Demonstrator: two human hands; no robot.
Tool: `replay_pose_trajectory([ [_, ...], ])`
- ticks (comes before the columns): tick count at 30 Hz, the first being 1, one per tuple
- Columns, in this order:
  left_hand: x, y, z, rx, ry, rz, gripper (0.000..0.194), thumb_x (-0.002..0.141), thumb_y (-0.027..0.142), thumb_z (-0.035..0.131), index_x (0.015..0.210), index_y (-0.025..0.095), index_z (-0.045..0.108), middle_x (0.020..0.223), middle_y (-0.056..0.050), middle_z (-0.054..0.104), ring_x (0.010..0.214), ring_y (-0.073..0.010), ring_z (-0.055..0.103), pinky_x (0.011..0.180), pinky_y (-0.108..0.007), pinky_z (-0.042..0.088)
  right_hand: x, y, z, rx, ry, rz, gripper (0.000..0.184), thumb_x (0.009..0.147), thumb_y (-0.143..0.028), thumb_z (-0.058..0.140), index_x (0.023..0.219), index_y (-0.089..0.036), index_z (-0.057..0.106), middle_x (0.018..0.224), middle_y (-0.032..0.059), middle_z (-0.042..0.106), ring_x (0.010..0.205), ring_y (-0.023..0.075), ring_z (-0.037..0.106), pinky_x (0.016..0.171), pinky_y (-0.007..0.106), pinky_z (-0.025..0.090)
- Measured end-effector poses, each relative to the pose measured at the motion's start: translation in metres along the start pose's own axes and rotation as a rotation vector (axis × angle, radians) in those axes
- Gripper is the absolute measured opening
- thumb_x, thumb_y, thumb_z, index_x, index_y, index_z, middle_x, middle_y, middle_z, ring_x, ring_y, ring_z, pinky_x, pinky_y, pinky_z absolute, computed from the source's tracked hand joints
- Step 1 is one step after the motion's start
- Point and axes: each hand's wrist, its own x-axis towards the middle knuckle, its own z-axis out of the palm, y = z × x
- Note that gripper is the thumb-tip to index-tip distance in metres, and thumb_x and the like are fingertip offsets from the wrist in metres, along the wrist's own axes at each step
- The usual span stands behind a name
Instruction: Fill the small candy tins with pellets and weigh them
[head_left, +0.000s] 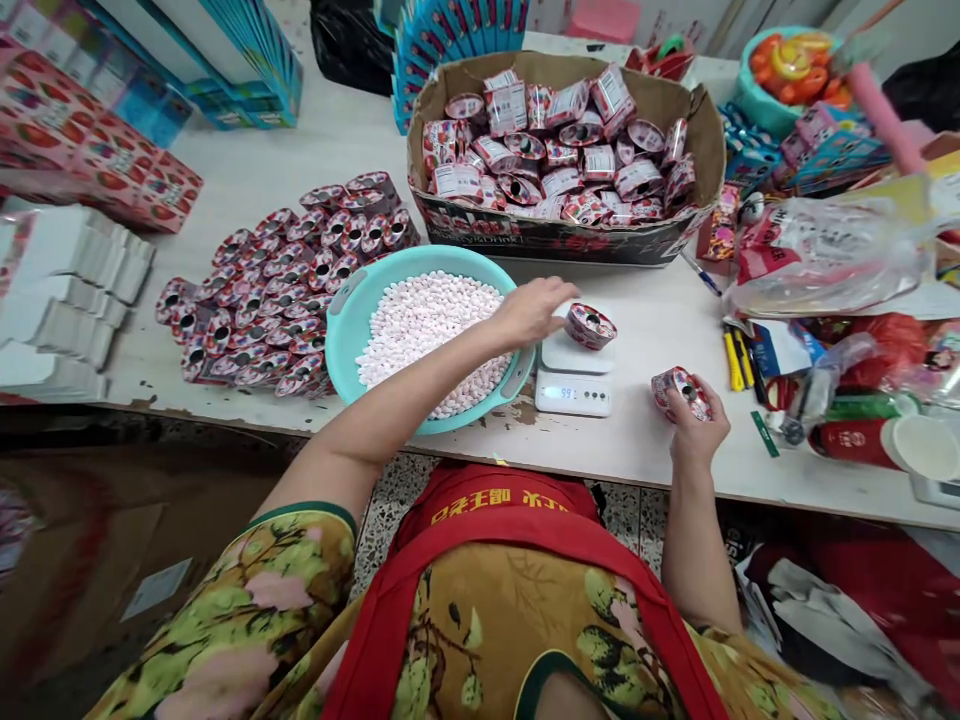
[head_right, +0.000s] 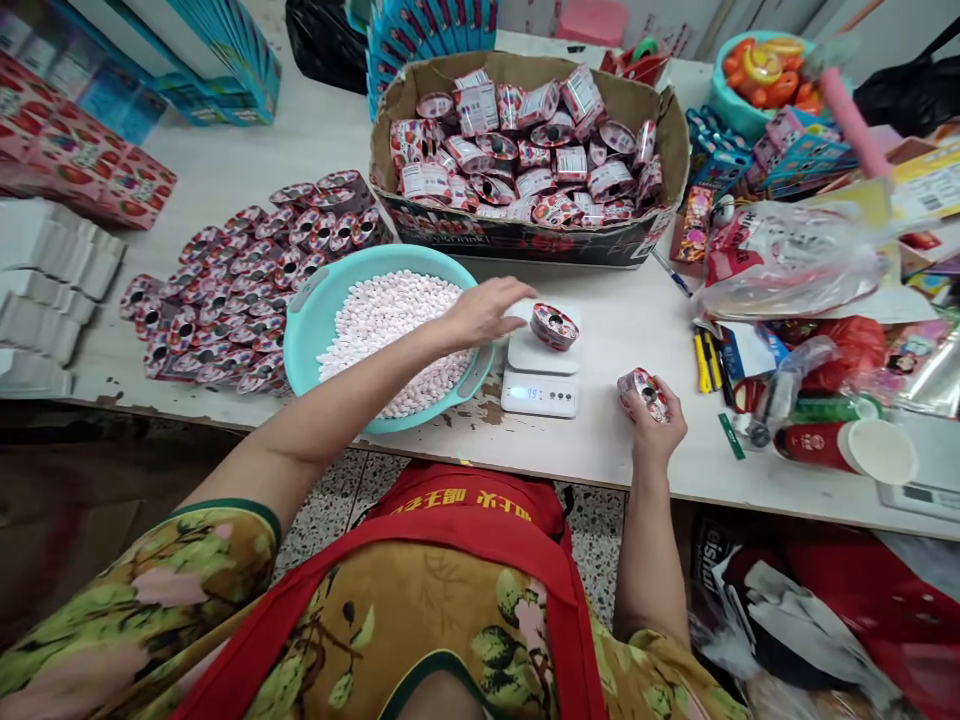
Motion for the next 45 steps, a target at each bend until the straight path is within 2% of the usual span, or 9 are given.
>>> replay_pose_trajectory([
  [2,0.025,0.012,0.018,0.016,-0.111,0.110,0.059,0.087,0.027,0.070,0.145,0.025,0.058,0.146,-0.012,0.061,0.132,-0.0330,0.055,0.105,-0.044,0.043,0.005,0.012,0.003,-0.044,0.027,0.042,0.072,0.059,-0.053,0.087,0.118,-0.016,0.073,0.112,0.0096,0.072,0.103,0.0283,0.070,0.098,0.051,0.058],
  [5,0.046,0.016,0.036,-0.023,-0.195,0.117,0.048,0.089,0.025,0.064,0.137,0.025,0.063,0.136,-0.011,0.065,0.124,-0.0314,0.059,0.102,-0.042,0.045,0.009,0.012,0.004,-0.144,0.014,0.032,0.081,0.060,-0.059,0.085,0.124,-0.013,0.070,0.121,0.0155,0.070,0.115,0.0330,0.066,0.107,0.056,0.052],
  [10,0.027,0.006,0.023,-0.552,0.101,-0.025,0.037,0.083,0.026,0.070,0.119,0.019,0.066,0.116,-0.008,0.070,0.109,-0.0254,0.064,0.097,-0.037,0.046,0.006,-0.046,0.030,-0.244,0.108,-0.363,0.082,0.075,-0.061,0.077,0.145,-0.022,0.054,0.151,0.0197,0.050,0.142,0.0359,0.049,0.111,0.057,0.047],
  [13,-0.011,0.004,0.001,-1.010,0.297,-0.087,0.038,0.081,0.035,0.078,0.113,0.020,0.065,0.109,-0.004,0.070,0.101,-0.0206,0.065,0.094,-0.034,0.048,-0.005,-0.104,0.091,0.049,-0.345,-0.360,0.083,0.083,-0.060,0.072,0.154,-0.033,0.039,0.149,0.0134,0.052,0.118,0.0275,0.066,0.097,0.048,0.058],
  [16,-0.052,0.000,-0.016,-1.376,0.475,-0.300,0.043,0.079,0.047,0.083,0.107,0.020,0.065,0.102,-0.004,0.071,0.095,-0.0188,0.067,0.088,-0.031,0.051,-0.025,-0.157,0.162,0.161,-0.737,-0.346,0.083,0.078,-0.061,0.078,0.147,-0.028,0.047,0.135,0.0096,0.063,0.106,0.0251,0.068,0.096,0.044,0.058],
  [21,-0.092,-0.030,-0.025,-1.800,0.810,-0.627,0.041,0.099,0.057,0.055,0.109,0.020,0.069,0.092,-0.005,0.074,0.085,-0.0196,0.071,0.081,-0.031,0.054,-0.058,-0.200,0.226,0.129,-1.001,-0.378,0.064,0.073,-0.053,0.084,0.126,-0.024,0.062,0.105,0.0033,0.072,0.092,0.0230,0.068,0.089,0.039,0.058],
  [26,-0.097,-0.050,-0.022,-1.987,0.957,-0.858,0.030,0.104,0.039,0.050,0.104,0.016,0.071,0.077,-0.004,0.071,0.066,-0.0152,0.066,0.074,-0.028,0.054,-0.068,-0.191,0.242,0.064,-1.006,-0.361,0.061,0.067,-0.047,0.088,0.118,-0.023,0.065,0.100,0.0026,0.073,0.086,0.0213,0.067,0.087,0.040,0.056],
  [31,-0.096,-0.055,-0.018,-2.006,0.996,-0.859,0.023,0.099,0.034,0.059,0.103,0.015,0.071,0.076,-0.002,0.069,0.062,-0.0123,0.065,0.073,-0.026,0.053,-0.066,-0.175,0.242,0.156,-1.006,-0.217,0.070,0.061,-0.047,0.092,0.120,-0.022,0.062,0.105,0.0038,0.074,0.088,0.0211,0.069,0.087,0.039,0.057],
  [45,-0.081,-0.044,-0.013,-2.125,0.874,-0.795,0.016,0.096,0.023,0.056,0.091,0.015,0.068,0.071,-0.003,0.072,0.060,-0.0155,0.067,0.076,-0.030,0.057,-0.058,-0.189,0.231,0.108,-0.954,-0.272,0.067,0.058,-0.048,0.092,0.114,-0.022,0.065,0.099,0.0021,0.074,0.083,0.0195,0.067,0.081,0.036,0.056],
])
